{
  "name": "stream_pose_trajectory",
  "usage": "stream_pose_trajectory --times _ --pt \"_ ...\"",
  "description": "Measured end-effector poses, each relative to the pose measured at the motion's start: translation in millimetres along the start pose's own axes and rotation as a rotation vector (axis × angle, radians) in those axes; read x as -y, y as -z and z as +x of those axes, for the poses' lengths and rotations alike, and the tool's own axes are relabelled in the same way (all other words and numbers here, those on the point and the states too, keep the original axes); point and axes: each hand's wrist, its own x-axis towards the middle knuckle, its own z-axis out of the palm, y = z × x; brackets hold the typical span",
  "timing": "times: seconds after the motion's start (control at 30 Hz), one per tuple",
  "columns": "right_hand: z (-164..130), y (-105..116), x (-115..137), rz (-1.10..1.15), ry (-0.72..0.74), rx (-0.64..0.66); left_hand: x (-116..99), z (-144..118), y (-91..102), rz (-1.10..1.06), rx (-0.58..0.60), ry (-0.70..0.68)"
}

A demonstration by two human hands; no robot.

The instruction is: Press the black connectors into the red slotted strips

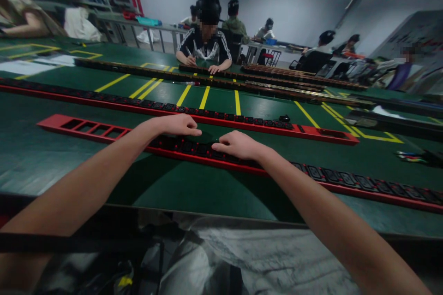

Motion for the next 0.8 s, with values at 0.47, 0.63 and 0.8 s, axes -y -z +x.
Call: stream_pose_trajectory --times 0.47,0.63,0.8 --pt "1 -1 -2 0.000 0.025 -0.018 -5 -9 -12.9 0.161 -0.141 0.008" --pt "2 -4 -4 -0.015 0.017 -0.020 -10 -12 -14.5 0.333 -0.239 0.028" --pt "2 -3 -3 -0.022 0.015 -0.019 -14 -13 -16.0 0.457 -0.317 0.016"
